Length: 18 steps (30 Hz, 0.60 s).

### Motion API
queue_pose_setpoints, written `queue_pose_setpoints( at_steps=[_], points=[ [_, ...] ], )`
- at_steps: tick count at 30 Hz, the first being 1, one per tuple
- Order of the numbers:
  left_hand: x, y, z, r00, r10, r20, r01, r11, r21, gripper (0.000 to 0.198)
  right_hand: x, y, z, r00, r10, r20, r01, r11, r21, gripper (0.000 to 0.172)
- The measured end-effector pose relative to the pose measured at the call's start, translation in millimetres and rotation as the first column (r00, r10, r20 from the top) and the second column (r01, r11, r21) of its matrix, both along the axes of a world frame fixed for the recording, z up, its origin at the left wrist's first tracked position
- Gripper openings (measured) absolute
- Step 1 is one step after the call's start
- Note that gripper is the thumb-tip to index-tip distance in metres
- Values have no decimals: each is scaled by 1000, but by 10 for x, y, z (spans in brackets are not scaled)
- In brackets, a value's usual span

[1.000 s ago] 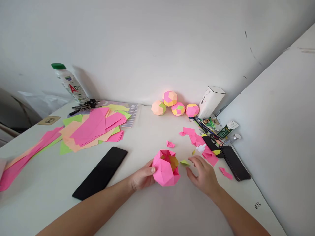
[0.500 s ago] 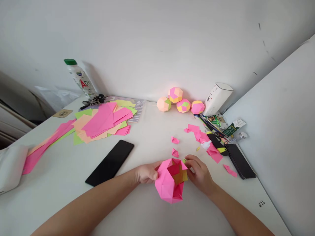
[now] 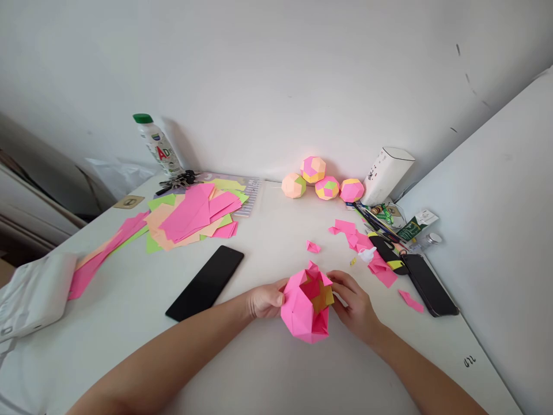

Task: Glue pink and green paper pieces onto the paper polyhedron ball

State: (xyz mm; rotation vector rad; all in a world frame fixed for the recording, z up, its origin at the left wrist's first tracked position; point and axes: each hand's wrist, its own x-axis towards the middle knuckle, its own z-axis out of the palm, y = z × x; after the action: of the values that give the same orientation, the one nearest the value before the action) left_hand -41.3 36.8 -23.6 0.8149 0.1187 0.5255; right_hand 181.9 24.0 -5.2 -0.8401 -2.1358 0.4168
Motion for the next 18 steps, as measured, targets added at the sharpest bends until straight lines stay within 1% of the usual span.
queue_pose_setpoints(
  at_steps=[5, 10, 13, 14, 15, 16, 17, 18],
  points=[
    [2, -1, 39, 999, -38, -28, 39, 999, 35, 94, 33, 33, 23, 999, -12, -37, 13, 999, 37, 33],
    [3, 1, 82, 993, -86, -79, 91, 994, 59, 95, 53, 54, 45, 999, 16, -31, -14, 999, 51, 34],
    [3, -5, 92, 993, -81, -88, 86, 995, 55, 96, 97, 51, 47, 1000, 6, -19, -4, 997, 78, 34],
    [3, -7, 91, 994, -72, -83, 77, 996, 47, 96, 129, 51, 53, 999, -26, -24, 28, 994, 110, 33],
    [4, -9, 88, 995, -68, -75, 71, 997, 39, 96, 171, 52, 61, 996, -83, -45, 89, 985, 151, 32],
    [3, -11, 83, 995, -68, -66, 70, 997, 32, 94, 221, 59, 71, 983, -164, -85, 177, 966, 187, 30],
    [3, -11, 78, 996, -74, -59, 76, 997, 27, 92, 279, 71, 81, 952, -266, -151, 293, 934, 205, 27],
    [2, -11, 72, 995, -82, -53, 83, 996, 22, 89, 339, 91, 86, 898, -373, -233, 418, 889, 187, 22]
  ],
)
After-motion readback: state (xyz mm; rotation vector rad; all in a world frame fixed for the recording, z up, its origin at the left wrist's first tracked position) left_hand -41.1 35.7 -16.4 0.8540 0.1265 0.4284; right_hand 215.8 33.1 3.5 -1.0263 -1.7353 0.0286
